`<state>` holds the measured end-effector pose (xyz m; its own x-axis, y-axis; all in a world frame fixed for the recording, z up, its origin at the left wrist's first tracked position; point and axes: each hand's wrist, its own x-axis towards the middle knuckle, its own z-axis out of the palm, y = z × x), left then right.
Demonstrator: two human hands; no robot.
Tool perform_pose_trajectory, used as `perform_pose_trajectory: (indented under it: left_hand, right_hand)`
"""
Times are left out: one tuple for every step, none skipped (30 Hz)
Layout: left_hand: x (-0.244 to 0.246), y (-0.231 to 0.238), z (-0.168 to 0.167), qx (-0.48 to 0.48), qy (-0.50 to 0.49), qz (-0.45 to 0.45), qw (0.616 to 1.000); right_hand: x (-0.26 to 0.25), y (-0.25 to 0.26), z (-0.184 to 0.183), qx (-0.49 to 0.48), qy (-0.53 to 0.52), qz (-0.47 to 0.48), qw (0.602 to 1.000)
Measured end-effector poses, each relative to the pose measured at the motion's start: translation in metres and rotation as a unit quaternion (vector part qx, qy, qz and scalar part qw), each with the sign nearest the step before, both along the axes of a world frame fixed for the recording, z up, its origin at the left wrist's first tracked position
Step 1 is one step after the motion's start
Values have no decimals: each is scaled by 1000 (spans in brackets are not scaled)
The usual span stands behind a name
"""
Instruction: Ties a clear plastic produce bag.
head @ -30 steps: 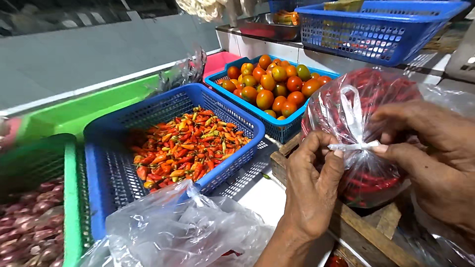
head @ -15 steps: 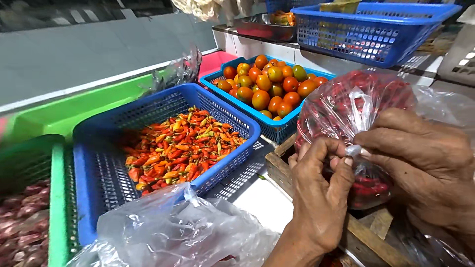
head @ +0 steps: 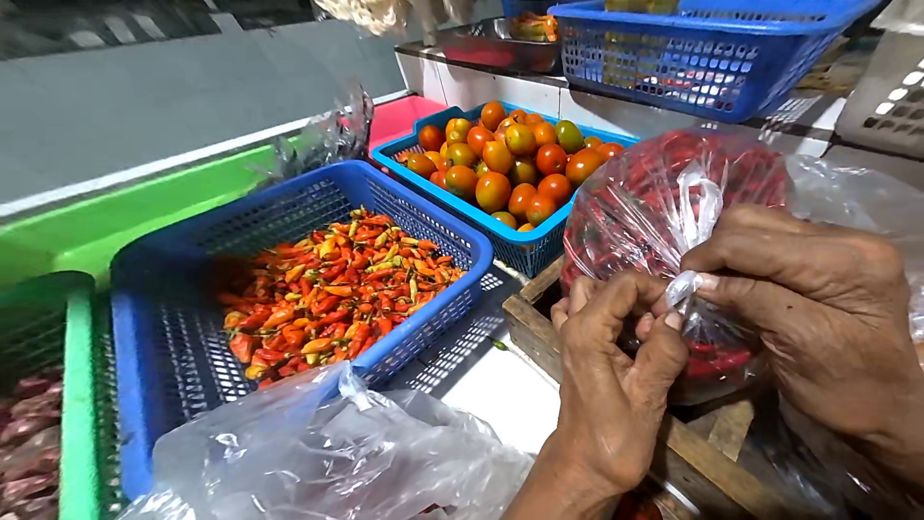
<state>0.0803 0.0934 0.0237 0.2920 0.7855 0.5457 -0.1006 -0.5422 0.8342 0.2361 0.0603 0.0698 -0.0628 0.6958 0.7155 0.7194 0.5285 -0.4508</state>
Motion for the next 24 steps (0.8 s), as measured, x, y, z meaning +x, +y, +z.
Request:
perform_pose_trajectory:
  left_hand:
    - [0, 0, 0, 0, 2, 0, 1000]
    - [0, 0, 0, 1, 4, 0, 1000]
    - [0, 0, 0, 0, 4, -1, 1000]
    - [-1, 0, 0, -1, 6, -1, 1000]
    - [-1, 0, 0, -5, 5, 0, 1000]
    - [-1, -1, 0, -11, 5, 2, 1000]
    - [-1, -1, 0, -19, 7, 6, 1000]
    - [-1, -1, 0, -27, 7, 7, 1000]
    - [-1, -1, 0, -34, 8, 9, 999]
    - [-1, -1, 0, -39, 9, 11, 999]
    - [-1, -1, 1, -47, 10, 11, 999]
    - [-1, -1, 1, -56, 10, 12, 998]
    - [-1, -1, 1, -63, 11, 14, 998]
    - [-1, -2, 1, -67, 12, 16, 998]
    - [-1, -1, 1, -69, 12, 16, 997]
    - [-1, -1, 1, -70, 13, 15, 997]
    - [-1, -1, 1, -69, 14, 14, 997]
    - [-1, 0, 1, -64, 16, 13, 998]
    - [-1, 0, 1, -59, 19, 12, 998]
    - [-2, 1, 1, -53, 23, 13, 998]
    - [-2, 1, 1, -51, 27, 13, 998]
    - [-2, 0, 1, -50, 29, 13, 998]
    - [-2, 0, 1, -47, 29, 14, 998]
    - [-2, 1, 0, -43, 27, 15, 999]
  right_hand:
    - [0, 0, 0, -3, 8, 1, 1000]
    - [0, 0, 0, -6, 13, 4, 1000]
    - [0, 0, 0, -7, 14, 5, 1000]
    - [0, 0, 0, -8, 13, 6, 1000]
    - [0, 0, 1, -9, 13, 10, 1000]
    - [1, 0, 1, -13, 15, 15, 1000]
    - [2, 1, 2, -17, 23, 24, 999]
    - [4, 1, 3, -23, 35, 34, 999]
    - [7, 2, 5, -30, 47, 43, 998]
    - [11, 2, 8, -40, 63, 49, 996]
    - [13, 2, 11, -48, 87, 49, 994]
    - [13, -1, 15, -62, 112, 41, 991]
    - [11, -6, 20, -85, 135, 30, 987]
    - [9, -9, 25, -103, 145, 16, 984]
    - [8, -11, 29, -114, 138, 7, 984]
    - [9, -10, 30, -117, 121, 7, 986]
    - [14, -6, 30, -110, 99, 19, 989]
    - [20, -1, 26, -93, 73, 39, 992]
    - [23, 1, 26, -90, 50, 47, 994]
    - [20, -1, 31, -101, 30, 38, 994]
    - [14, -7, 37, -122, 14, 18, 992]
    - [11, -10, 40, -131, -2, 7, 991]
    - [11, -10, 40, -125, -9, 8, 992]
    - [15, -8, 37, -106, -10, 20, 994]
